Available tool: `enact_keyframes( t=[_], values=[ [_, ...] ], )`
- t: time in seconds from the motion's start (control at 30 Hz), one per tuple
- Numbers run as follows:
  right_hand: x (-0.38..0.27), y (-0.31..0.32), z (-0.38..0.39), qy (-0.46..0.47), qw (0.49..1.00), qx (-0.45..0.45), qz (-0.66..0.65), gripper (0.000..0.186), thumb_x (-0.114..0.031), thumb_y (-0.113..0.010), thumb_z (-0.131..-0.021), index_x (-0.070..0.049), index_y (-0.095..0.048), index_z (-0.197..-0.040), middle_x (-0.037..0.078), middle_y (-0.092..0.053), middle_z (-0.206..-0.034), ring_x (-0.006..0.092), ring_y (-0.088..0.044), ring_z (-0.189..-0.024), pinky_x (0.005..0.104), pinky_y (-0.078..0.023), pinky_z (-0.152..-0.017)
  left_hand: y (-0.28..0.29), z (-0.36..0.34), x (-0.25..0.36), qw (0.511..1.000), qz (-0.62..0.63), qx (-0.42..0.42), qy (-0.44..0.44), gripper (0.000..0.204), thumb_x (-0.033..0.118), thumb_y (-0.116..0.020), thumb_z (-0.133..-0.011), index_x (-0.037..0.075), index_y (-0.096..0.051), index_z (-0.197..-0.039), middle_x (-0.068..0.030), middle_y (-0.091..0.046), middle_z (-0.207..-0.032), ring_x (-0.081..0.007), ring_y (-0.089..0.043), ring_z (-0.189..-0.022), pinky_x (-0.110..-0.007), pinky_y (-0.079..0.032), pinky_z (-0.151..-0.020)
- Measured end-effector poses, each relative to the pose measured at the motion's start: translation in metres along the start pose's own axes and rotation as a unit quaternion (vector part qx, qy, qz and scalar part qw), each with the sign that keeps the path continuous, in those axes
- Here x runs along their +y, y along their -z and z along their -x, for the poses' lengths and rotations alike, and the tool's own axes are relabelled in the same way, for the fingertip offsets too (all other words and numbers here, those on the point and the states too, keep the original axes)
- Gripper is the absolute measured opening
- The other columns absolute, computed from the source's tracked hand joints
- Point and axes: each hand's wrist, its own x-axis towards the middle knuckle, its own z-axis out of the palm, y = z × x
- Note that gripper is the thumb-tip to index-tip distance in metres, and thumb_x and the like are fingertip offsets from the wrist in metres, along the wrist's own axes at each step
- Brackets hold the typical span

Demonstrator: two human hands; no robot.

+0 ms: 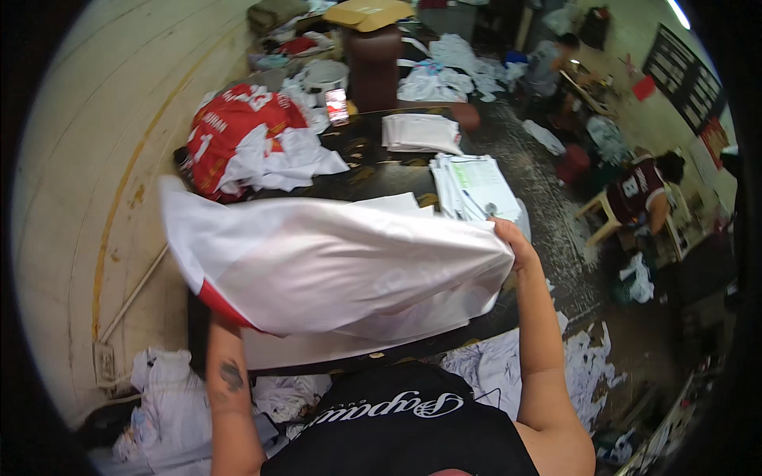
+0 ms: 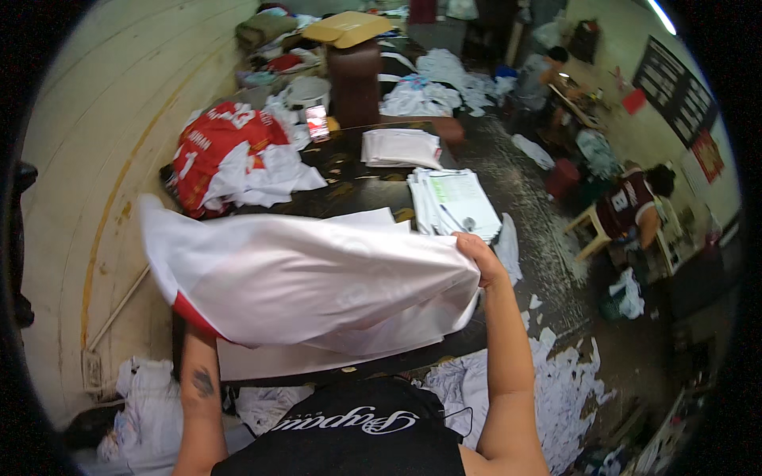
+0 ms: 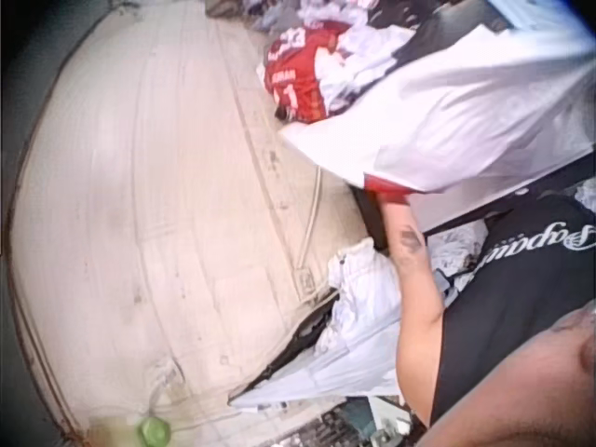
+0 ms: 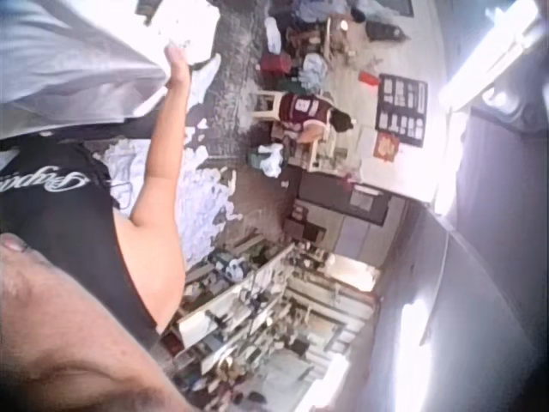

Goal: The person repeatedly places white fabric sheets on a table, aligns them, and cuts them into smaller pieces using scissors. They also handle red and white jerseys, placing them on the table and cutting along their edges. The workspace is cluttered with fabric scraps and other materials.

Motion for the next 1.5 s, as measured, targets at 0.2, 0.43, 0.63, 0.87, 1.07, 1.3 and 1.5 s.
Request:
enact_keyframes(
  t=[0.2, 0.43, 0.63, 0.87, 1.07, 1.3, 1.5],
  values=[
    [-0.044, 0.017, 0.027, 0.079, 0.976, 0.195, 0.050, 0.020, -0.029, -0.063, -0.104, -0.010, -0.065, -0.106, -0.002, -0.066, -0.096, 0.0097, -0.063, -0.086, 0.0297, -0.053, -0.077, -0.041, 0.123, -0.126, 0.961, 0.188, 0.013, 0.202, 0.083, 0.067, -0.040, -0.102, 0.008, -0.036, -0.160, -0.0134, -0.047, -0.158, -0.0330, -0.046, -0.143, -0.051, -0.036, -0.120],
    [-0.089, 0.004, 0.030, 0.217, 0.956, 0.199, 0.013, 0.013, -0.020, -0.067, -0.102, -0.010, -0.059, -0.098, 0.001, -0.067, -0.090, 0.0118, -0.068, -0.079, 0.0312, -0.059, -0.073, 0.032, 0.022, -0.043, 0.989, -0.013, -0.138, 0.049, 0.046, 0.024, -0.072, -0.099, 0.001, -0.056, -0.137, -0.0123, -0.065, -0.133, -0.0249, -0.063, -0.122, -0.042, -0.051, -0.104],
    [-0.108, -0.040, 0.021, 0.233, 0.961, 0.146, -0.012, 0.025, -0.011, -0.075, -0.096, -0.009, -0.054, -0.109, 0.005, -0.070, -0.097, 0.0127, -0.069, -0.084, 0.0308, -0.058, -0.073, 0.069, -0.019, 0.051, 0.995, 0.011, 0.056, -0.087, 0.027, 0.029, -0.064, -0.106, 0.004, -0.068, -0.113, -0.0066, -0.072, -0.109, -0.0166, -0.068, -0.096, -0.032, -0.055, -0.086],
    [-0.115, -0.086, 0.022, 0.249, 0.917, 0.203, 0.236, 0.042, -0.018, -0.075, -0.097, -0.008, -0.054, -0.133, 0.004, -0.073, -0.095, 0.0089, -0.066, -0.075, 0.0240, -0.052, -0.067, 0.121, -0.057, 0.106, 0.882, -0.446, 0.097, -0.118, 0.044, 0.040, -0.057, -0.109, 0.002, -0.061, -0.087, 0.0004, -0.057, -0.079, -0.0097, -0.045, -0.073, -0.027, -0.040, -0.066],
    [-0.142, -0.109, 0.031, 0.239, 0.965, 0.072, 0.075, 0.035, -0.008, -0.078, -0.092, 0.002, -0.067, -0.123, 0.008, -0.073, -0.105, 0.0130, -0.069, -0.093, 0.0289, -0.057, -0.085, 0.128, -0.027, 0.137, 0.996, 0.066, -0.063, -0.017, 0.061, 0.040, -0.054, -0.106, 0.006, -0.046, -0.156, -0.0116, -0.059, -0.140, -0.0219, -0.057, -0.128, -0.039, -0.043, -0.114],
    [-0.196, -0.125, 0.036, 0.400, 0.697, 0.124, 0.583, 0.016, -0.008, -0.073, -0.094, -0.006, -0.075, -0.109, 0.006, -0.067, -0.098, 0.0186, -0.067, -0.087, 0.0317, -0.055, -0.079, 0.160, -0.051, 0.168, 0.906, -0.399, -0.040, -0.138, 0.028, 0.008, -0.066, -0.097, -0.001, -0.067, -0.124, -0.0080, -0.062, -0.133, -0.0143, -0.062, -0.104, -0.028, -0.049, -0.093],
    [-0.203, -0.117, 0.029, 0.402, 0.701, 0.086, 0.582, 0.017, -0.009, -0.071, -0.095, -0.004, -0.076, -0.110, 0.012, -0.072, -0.093, 0.0227, -0.068, -0.081, 0.0330, -0.055, -0.075, 0.151, -0.062, 0.161, 0.850, -0.507, -0.041, -0.133, 0.018, 0.015, -0.070, -0.097, -0.003, -0.068, -0.098, -0.0014, -0.060, -0.091, -0.0120, -0.053, -0.082, -0.028, -0.044, -0.071]
  ],
)
